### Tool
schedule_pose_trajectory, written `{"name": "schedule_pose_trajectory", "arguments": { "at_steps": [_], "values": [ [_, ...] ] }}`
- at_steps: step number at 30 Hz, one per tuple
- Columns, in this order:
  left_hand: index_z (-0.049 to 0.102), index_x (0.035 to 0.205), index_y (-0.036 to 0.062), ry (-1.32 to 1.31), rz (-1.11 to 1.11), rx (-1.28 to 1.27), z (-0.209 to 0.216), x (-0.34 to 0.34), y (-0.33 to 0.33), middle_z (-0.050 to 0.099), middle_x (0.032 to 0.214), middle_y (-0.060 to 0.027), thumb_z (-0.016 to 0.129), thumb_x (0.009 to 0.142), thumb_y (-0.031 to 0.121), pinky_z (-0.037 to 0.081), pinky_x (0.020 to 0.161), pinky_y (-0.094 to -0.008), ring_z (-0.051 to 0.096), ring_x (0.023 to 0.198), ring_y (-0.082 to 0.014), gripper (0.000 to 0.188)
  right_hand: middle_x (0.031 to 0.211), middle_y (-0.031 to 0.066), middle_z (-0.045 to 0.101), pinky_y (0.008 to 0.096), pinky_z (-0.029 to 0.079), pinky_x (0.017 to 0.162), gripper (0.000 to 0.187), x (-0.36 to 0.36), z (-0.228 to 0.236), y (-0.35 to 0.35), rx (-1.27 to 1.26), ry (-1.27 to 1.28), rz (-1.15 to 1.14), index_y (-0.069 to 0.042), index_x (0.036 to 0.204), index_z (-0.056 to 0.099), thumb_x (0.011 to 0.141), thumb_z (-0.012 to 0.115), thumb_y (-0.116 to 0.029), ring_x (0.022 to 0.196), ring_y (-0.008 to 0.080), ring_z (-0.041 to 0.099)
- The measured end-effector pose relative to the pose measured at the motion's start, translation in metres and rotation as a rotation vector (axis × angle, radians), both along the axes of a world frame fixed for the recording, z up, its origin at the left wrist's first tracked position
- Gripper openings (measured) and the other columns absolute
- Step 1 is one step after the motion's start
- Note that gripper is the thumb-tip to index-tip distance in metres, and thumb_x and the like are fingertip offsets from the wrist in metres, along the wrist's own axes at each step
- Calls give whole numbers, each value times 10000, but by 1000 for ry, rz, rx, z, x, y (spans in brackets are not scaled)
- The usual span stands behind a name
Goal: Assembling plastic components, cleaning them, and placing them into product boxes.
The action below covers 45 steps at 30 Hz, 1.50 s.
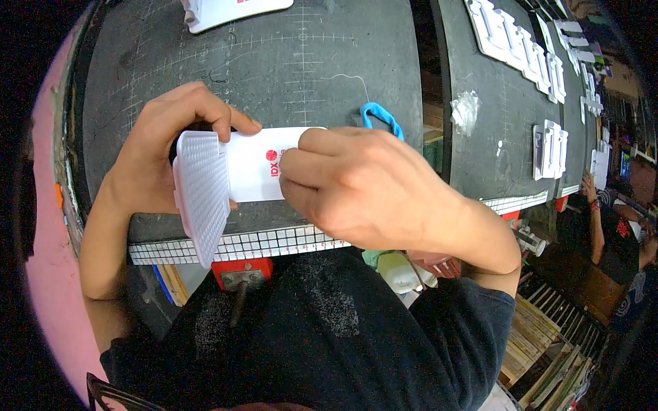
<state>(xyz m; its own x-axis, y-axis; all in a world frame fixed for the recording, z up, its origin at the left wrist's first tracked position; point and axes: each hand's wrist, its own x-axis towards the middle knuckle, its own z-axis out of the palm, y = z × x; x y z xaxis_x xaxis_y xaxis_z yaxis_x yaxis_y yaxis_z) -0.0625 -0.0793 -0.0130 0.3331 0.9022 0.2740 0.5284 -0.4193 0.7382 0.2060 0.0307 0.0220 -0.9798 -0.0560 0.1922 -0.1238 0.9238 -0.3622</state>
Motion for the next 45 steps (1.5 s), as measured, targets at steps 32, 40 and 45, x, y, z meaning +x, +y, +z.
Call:
{"name": "schedule_pose_trajectory", "arguments": {
  "at_steps": [32,40,45],
  "values": [
    [601,986,133,-30,-15,-12,-3,-1,2,828,1161,-127,1046,574,323,502,822,-354,695,890,-239,636,857,68,535,383,547,647,125,-2,-10,-16,60,81,-172,-16,852,662,805,729,-110,799,242,608],
    [595,982,139,9,-14,-12,-1,-1,3,827,1142,-123,1051,578,313,505,797,-354,681,881,-219,634,1010,123,761,314,588,720,221,0,9,17,-467,5,-341,-14,1091,829,874,834,30,884,198,757],
    [699,1065,76,-10,-11,-7,10,1,3,795,1082,-71,990,579,157,576,795,-375,710,920,-267,572,1089,140,769,274,585,763,160,-6,-1,13,-1153,276,-441,43,1088,843,930,827,29,921,148,734]
  ]
}}
